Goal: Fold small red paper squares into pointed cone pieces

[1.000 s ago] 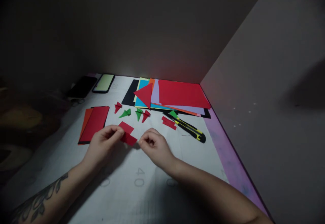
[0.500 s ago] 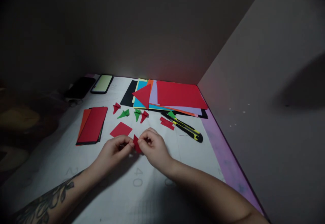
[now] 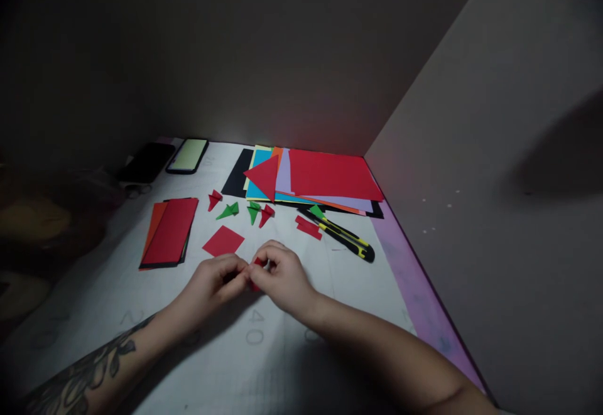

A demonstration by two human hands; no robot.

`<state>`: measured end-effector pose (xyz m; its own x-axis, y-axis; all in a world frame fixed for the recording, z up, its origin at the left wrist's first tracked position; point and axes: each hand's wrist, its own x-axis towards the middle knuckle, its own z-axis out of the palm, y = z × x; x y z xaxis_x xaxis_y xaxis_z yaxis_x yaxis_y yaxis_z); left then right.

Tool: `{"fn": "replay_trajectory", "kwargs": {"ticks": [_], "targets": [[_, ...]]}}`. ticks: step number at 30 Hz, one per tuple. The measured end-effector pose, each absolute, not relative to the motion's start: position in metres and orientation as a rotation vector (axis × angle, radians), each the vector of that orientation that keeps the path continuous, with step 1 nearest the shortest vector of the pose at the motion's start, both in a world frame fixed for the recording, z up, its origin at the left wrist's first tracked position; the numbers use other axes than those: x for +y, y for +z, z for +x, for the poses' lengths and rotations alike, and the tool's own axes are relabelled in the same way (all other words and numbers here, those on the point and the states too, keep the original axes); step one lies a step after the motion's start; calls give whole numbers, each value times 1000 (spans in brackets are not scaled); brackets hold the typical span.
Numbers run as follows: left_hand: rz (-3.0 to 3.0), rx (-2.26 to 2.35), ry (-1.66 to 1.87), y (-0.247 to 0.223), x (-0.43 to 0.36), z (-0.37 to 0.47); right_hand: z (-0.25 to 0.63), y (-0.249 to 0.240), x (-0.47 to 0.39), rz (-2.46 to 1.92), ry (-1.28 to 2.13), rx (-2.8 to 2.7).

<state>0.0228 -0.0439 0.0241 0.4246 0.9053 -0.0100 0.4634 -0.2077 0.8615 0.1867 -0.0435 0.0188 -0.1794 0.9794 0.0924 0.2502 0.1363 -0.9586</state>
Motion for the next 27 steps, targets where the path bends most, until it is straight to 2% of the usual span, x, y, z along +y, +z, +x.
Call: {"fn": "replay_trajectory", "kwargs": {"ticks": [7, 11, 23, 27], "targets": [[1932, 1121, 598, 30, -40, 17, 201, 17, -29, -1204, 1229, -1398], [1835, 1170, 664, 29, -39, 16, 209, 16, -21, -1215, 1124, -1255], [1604, 1197, 810, 31, -40, 21, 189, 19, -39, -1241, 1152, -1667], [1391, 1269, 990, 29, -40, 19, 190, 24, -39, -1235, 1151, -1678]]}}
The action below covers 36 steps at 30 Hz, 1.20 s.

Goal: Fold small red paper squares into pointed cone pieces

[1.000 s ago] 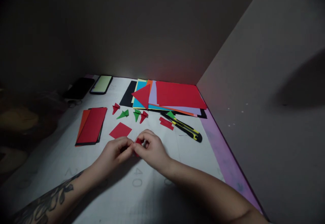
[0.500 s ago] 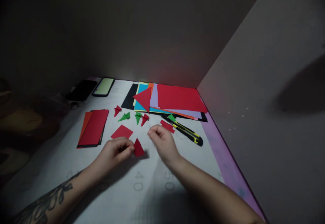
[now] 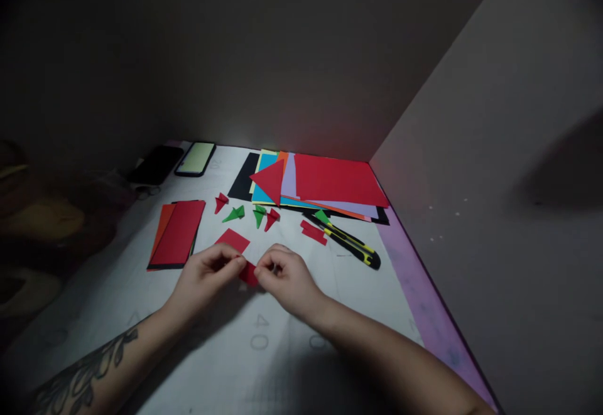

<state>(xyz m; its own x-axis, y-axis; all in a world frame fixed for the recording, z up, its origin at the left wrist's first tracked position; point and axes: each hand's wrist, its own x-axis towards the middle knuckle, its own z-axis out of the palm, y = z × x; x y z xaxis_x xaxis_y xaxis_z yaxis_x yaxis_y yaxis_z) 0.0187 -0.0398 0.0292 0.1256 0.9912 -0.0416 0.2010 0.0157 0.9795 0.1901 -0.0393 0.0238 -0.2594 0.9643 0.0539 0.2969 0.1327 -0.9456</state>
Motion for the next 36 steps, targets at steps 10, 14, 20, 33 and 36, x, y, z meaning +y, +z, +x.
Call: {"fn": "replay_trajectory", "kwargs": {"ticks": [10, 14, 20, 33, 36], "targets": [[959, 1202, 1168, 23, -29, 14, 196, 15, -36, -1241, 1088, -1539], [960, 1145, 1161, 20, -28, 14, 194, 10, -40, -1160, 1152, -1491], [1045, 1166, 997, 23, -31, 15, 196, 6, -40, -1171, 1180, -1464], [1419, 1217, 723, 28, -35, 17, 201, 8, -34, -1214, 1292, -1388], [1419, 1180, 647, 27, -35, 17, 203, 6, -32, -1242, 1194, -1447]]}}
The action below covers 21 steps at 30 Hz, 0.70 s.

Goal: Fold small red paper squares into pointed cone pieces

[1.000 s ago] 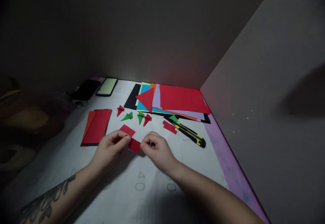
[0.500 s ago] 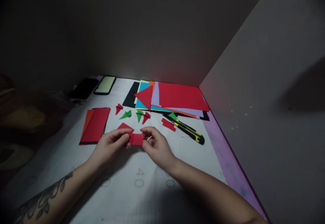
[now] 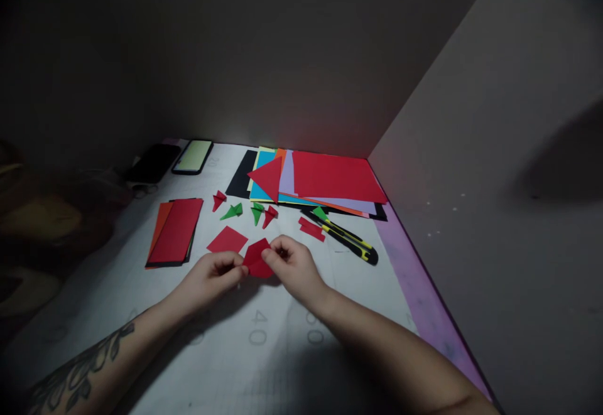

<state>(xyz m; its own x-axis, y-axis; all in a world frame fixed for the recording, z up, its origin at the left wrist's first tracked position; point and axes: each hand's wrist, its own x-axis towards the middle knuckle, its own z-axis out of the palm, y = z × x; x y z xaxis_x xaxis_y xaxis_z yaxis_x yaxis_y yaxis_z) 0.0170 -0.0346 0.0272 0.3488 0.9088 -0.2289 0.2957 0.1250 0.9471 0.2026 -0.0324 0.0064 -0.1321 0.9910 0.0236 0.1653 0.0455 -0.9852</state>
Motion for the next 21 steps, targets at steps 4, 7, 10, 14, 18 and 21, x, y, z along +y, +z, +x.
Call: {"fn": "replay_trajectory", "kwargs": {"ticks": [4, 7, 10, 14, 18, 21], "targets": [[1277, 1221, 676, 24, -33, 15, 211, 7, -34, -1071, 578, -1776], [1191, 1246, 690, 21, -33, 15, 216, 8, -35, -832, 106, -2169], [1188, 1235, 651, 18, -33, 17, 217, 7, -33, -760, -116, -2329], [1377, 1264, 621, 17, -34, 17, 219, 4, -24, -728, -191, -2394], [1912, 1402, 702, 15, -36, 11, 224, -2, -14, -684, -145, -2536], [2436, 1197, 576, 10, -38, 8, 227, -8, -11, -671, -55, -2580]]}}
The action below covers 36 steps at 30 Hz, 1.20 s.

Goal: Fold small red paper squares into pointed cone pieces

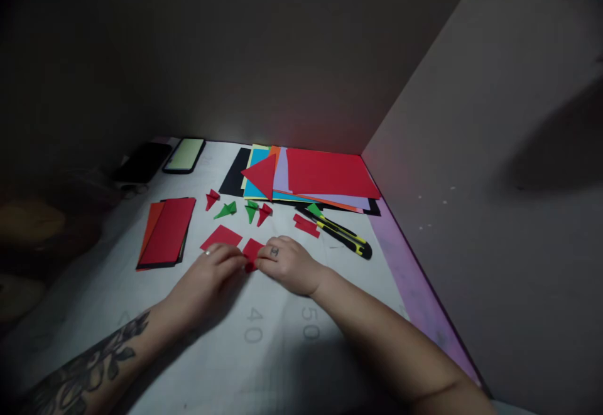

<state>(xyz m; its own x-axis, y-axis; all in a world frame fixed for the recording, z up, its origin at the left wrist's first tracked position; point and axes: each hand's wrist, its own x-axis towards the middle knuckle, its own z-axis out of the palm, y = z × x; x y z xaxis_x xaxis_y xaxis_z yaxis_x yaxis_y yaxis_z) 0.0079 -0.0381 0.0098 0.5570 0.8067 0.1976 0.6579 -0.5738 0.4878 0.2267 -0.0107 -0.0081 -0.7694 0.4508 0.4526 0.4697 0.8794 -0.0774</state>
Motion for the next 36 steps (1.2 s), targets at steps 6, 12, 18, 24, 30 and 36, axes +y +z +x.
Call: {"fn": "replay_trajectory", "kwargs": {"ticks": [6, 12, 18, 24, 30, 36], "targets": [[2820, 975, 404, 6, -42, 8, 230, -14, -6, -700, 221, -2539], [2852, 993, 268, 11, -46, 11, 230, -16, 4, -805, 538, -2444], [2848, 1005, 114, 14, -49, 15, 225, -9, 12, -990, 713, -2419], [2851, 1028, 99, 15, -53, 16, 214, -3, 11, -1164, 708, -2356], [2801, 1036, 28, 15, -57, 18, 208, -7, 8, -1247, 648, -2326], [2805, 1103, 40, 13, -58, 22, 207, -11, 7, -1239, 610, -2311]]}}
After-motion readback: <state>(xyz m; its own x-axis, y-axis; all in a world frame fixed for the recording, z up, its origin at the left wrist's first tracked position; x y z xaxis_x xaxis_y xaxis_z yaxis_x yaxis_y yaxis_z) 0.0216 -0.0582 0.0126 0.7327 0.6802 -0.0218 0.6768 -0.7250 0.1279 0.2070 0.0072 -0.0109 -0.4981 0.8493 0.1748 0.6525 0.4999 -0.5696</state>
